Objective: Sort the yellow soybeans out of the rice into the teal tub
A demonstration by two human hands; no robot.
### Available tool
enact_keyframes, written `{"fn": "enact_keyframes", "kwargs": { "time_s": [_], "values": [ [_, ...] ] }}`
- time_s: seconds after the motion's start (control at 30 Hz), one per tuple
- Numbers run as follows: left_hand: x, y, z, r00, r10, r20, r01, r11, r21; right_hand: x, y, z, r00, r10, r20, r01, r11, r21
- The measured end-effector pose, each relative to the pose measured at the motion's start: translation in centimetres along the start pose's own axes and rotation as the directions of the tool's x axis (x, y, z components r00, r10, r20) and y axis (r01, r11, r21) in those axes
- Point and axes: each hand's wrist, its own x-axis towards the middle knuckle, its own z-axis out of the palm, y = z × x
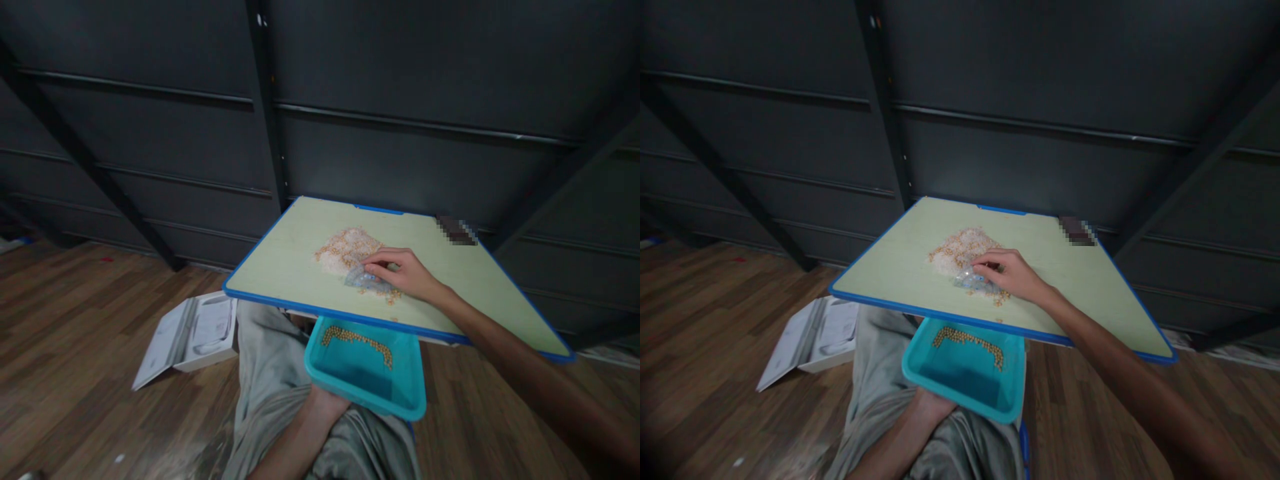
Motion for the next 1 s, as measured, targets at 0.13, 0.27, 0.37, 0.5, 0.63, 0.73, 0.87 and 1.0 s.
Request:
{"fn": "enact_keyframes", "kwargs": {
  "time_s": [0.13, 0.27, 0.37, 0.5, 0.63, 0.73, 0.87, 1.0],
  "values": [
    [-0.1, 0.0, 0.2, 1.0, 0.003, -0.026, -0.003, 1.0, 0.014, 0.0, -0.2, 0.0, 1.0, 0.0, 0.018, 0.0, 1.0, 0.017],
    [-0.2, 0.0, 0.0, 0.999, 0.024, -0.047, -0.024, 1.0, 0.014, -0.1, -0.3, 0.1, 0.999, 0.021, 0.027, -0.022, 1.0, 0.023],
    [-0.2, 0.0, 0.0, 0.999, 0.034, -0.032, -0.033, 0.999, 0.01, -0.2, -0.3, 0.2, 0.999, 0.037, 0.031, -0.039, 0.998, 0.044],
    [-0.2, 0.1, 0.4, 1.0, 0.02, 0.008, -0.02, 0.999, 0.026, -0.2, -0.4, 0.3, 0.998, 0.056, 0.036, -0.059, 0.996, 0.064],
    [0.2, 0.0, 0.3, 0.999, 0.032, 0.037, -0.032, 0.999, 0.015, -0.3, -0.6, 0.3, 0.995, 0.074, 0.06, -0.077, 0.995, 0.061],
    [0.5, 0.0, -0.3, 0.996, 0.035, 0.078, -0.034, 0.999, -0.012, -0.3, -0.9, 0.3, 0.993, 0.084, 0.081, -0.091, 0.993, 0.08],
    [0.5, 0.0, -0.1, 0.994, 0.04, 0.103, -0.037, 0.999, -0.032, -0.4, -1.2, 0.3, 0.99, 0.08, 0.117, -0.093, 0.989, 0.114],
    [0.4, 0.0, 0.8, 0.991, 0.046, 0.125, -0.042, 0.999, -0.031, -0.4, -1.4, 0.3, 0.987, 0.08, 0.142, -0.1, 0.985, 0.141]
  ]
}}
